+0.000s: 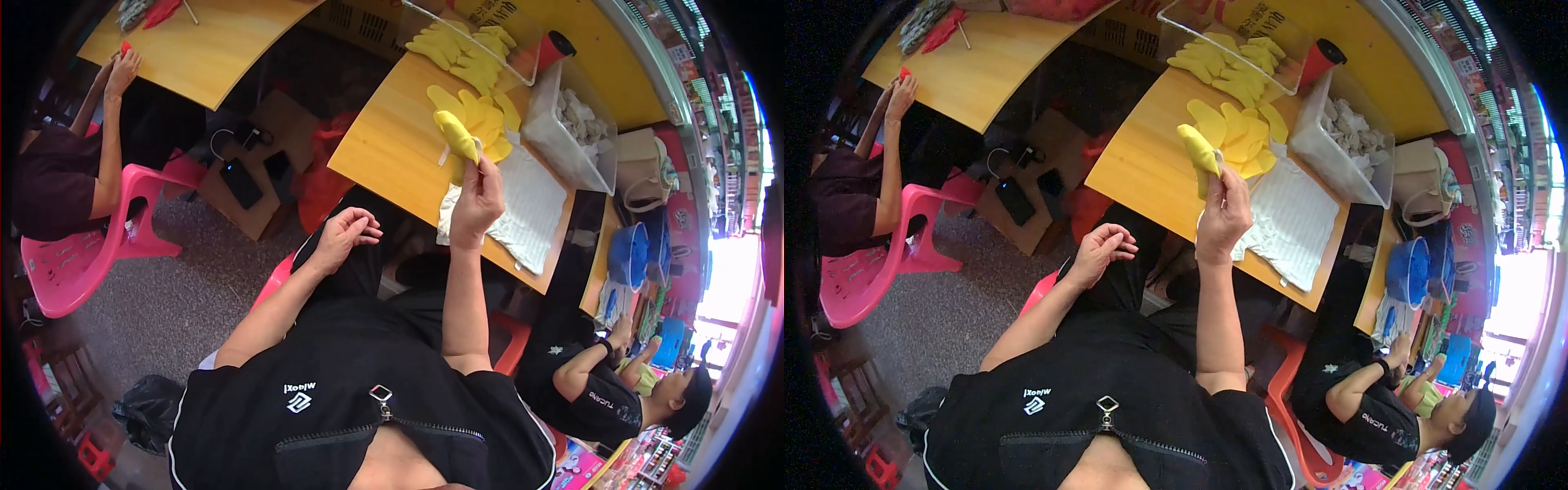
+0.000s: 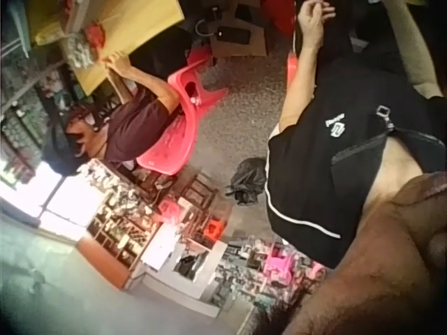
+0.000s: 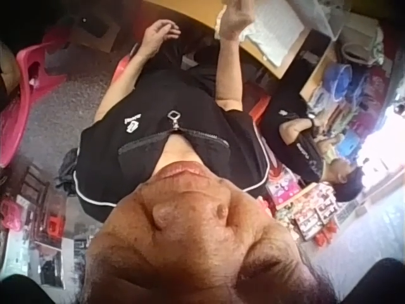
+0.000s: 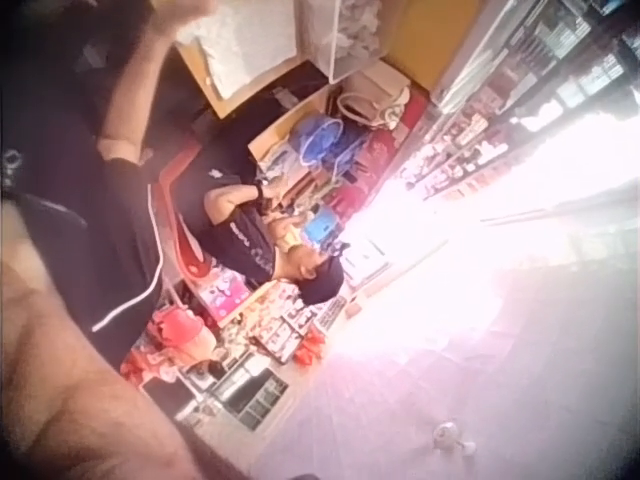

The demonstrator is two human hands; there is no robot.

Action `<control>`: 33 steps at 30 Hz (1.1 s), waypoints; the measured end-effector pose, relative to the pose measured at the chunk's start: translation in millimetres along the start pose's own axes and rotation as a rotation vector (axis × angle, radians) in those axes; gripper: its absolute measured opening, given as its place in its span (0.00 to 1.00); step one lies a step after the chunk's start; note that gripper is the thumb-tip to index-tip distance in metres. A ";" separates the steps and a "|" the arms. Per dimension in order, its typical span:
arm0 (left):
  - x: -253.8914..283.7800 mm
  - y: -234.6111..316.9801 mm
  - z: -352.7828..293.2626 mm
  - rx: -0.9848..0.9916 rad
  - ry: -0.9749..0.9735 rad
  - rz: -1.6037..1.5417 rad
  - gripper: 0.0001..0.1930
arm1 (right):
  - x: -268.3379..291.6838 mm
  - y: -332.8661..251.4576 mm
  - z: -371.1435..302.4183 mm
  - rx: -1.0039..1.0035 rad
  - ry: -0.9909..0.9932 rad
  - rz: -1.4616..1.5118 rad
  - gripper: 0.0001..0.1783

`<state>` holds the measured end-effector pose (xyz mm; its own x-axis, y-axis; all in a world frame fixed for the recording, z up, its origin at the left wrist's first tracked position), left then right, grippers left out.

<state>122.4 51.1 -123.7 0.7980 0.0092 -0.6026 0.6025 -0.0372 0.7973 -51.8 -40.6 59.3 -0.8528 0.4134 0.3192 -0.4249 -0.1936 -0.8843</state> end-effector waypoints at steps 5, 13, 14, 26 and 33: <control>-8.4 0.5 9.1 0.101 0.061 0.027 0.09 | -36.6 55.8 -22.9 0.083 -0.288 -0.371 0.07; -51.3 23.2 36.5 0.102 0.092 -0.495 0.13 | -25.9 19.1 -46.9 -0.146 -0.305 -0.083 0.08; -51.7 22.5 39.3 0.103 0.096 -0.495 0.13 | -25.0 15.5 -50.7 -0.148 -0.308 -0.083 0.08; -45.3 29.2 36.9 0.013 0.175 -0.475 0.12 | -32.6 -8.7 -72.4 0.197 -0.356 -0.309 0.16; -44.5 31.9 34.1 0.013 0.151 -0.388 0.13 | -36.0 -1.4 -78.4 0.080 -0.353 -0.301 0.14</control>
<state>105.6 15.4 -72.7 0.5059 0.1714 -0.8454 0.8593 -0.0150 0.5112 3.3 14.6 22.3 -0.7332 0.1368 0.6661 -0.6795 -0.1848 -0.7100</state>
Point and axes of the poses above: each hand's wrist, its own z-axis towards the middle knuckle, its own x-axis out of the back of the hand, y = z × x, the point moved 8 cm from there along z, towards the middle knuckle, and after that the axes turned 15 degrees about -x, right-handed, at the moved point
